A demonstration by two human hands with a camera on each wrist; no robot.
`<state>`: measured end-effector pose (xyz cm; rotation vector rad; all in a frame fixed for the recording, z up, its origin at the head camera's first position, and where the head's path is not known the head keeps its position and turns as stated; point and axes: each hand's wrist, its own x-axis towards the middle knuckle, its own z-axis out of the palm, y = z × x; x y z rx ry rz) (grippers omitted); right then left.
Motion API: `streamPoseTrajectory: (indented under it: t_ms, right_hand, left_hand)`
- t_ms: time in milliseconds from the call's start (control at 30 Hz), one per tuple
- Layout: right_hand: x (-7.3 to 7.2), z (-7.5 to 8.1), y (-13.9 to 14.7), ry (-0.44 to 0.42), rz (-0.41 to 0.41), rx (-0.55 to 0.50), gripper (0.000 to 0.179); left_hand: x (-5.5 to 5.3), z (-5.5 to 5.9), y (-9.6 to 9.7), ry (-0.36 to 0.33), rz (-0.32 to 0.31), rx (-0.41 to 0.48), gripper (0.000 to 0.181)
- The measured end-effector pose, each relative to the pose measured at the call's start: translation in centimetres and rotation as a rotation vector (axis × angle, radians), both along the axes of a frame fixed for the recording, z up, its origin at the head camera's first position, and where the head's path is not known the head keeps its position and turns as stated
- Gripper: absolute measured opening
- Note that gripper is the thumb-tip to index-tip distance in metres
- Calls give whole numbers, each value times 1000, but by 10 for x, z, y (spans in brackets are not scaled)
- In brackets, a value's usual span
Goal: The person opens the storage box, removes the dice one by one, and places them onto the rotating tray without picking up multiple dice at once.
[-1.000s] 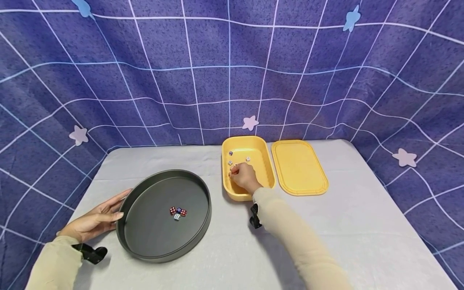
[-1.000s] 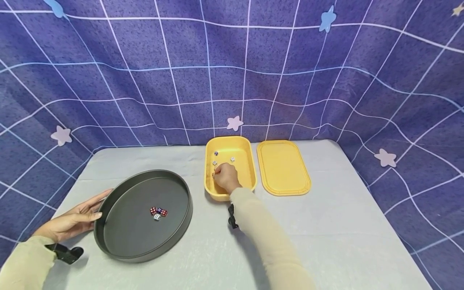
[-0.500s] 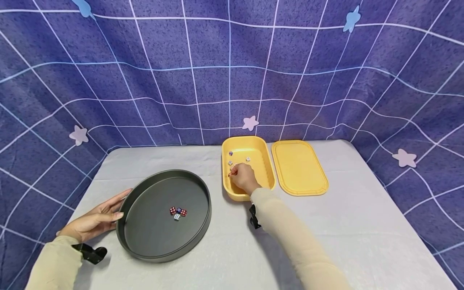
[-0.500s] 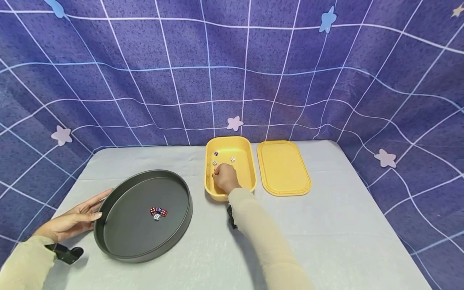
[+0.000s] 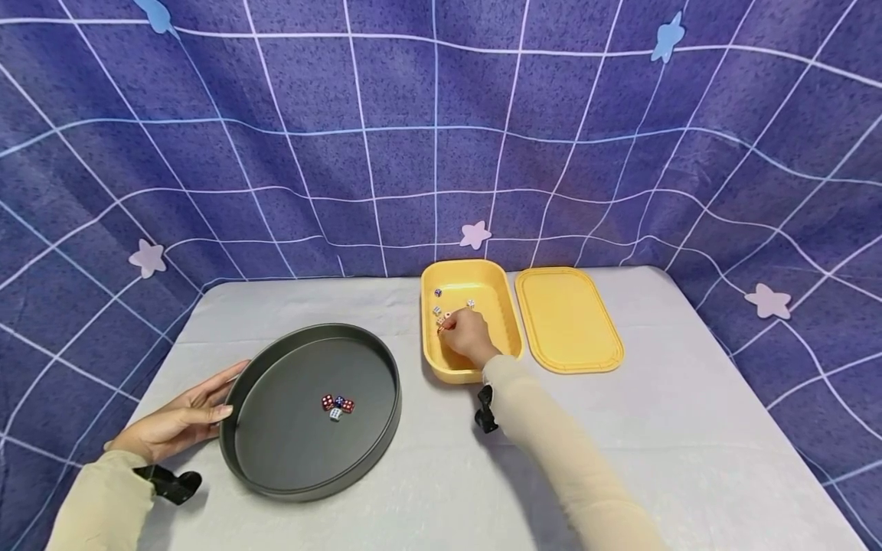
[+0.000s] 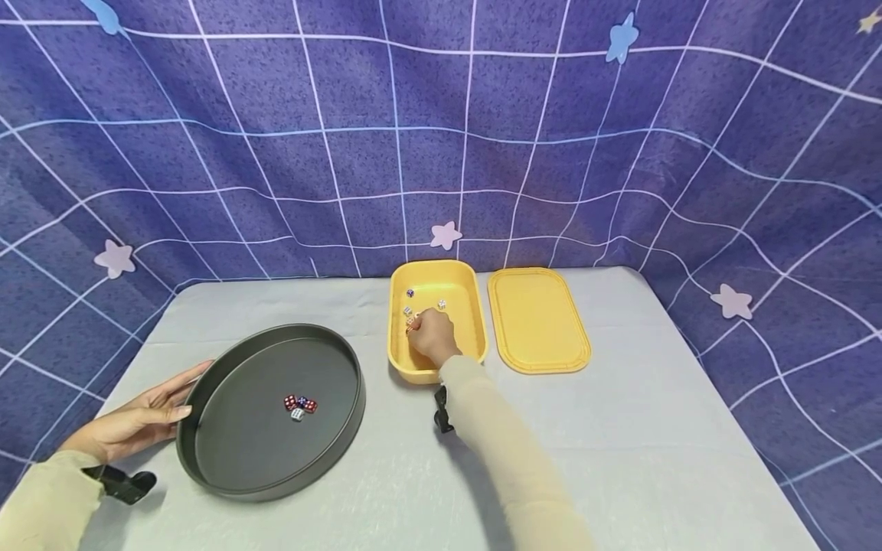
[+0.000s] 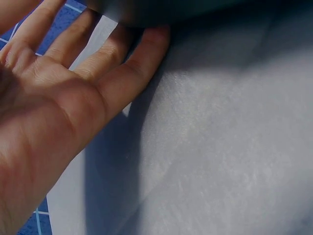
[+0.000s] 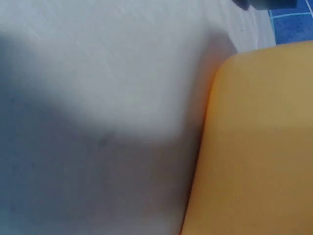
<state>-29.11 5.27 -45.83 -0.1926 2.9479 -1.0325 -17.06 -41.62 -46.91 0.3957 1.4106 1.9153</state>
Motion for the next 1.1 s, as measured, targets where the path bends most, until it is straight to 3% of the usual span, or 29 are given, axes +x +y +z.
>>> streamPoseTrajectory:
  t_ms: [233,467,800,1100]
  right_hand:
    - [-1,12,10,-43,-34,-46,9]
    - [3,36,6,52,20,-135,8]
    - [31,69,-39,114,214,-173,7]
    - [62,63,-88,165,382,-94,7]
  left_hand:
    - [1,-1,-2,-1,-14,21,72]
    - [0,-1,-2,-4,-7,7,72]
    - [0,0,0,0,5,-1,72]
    - [-1,-1,-1,-12,4,-2,72]
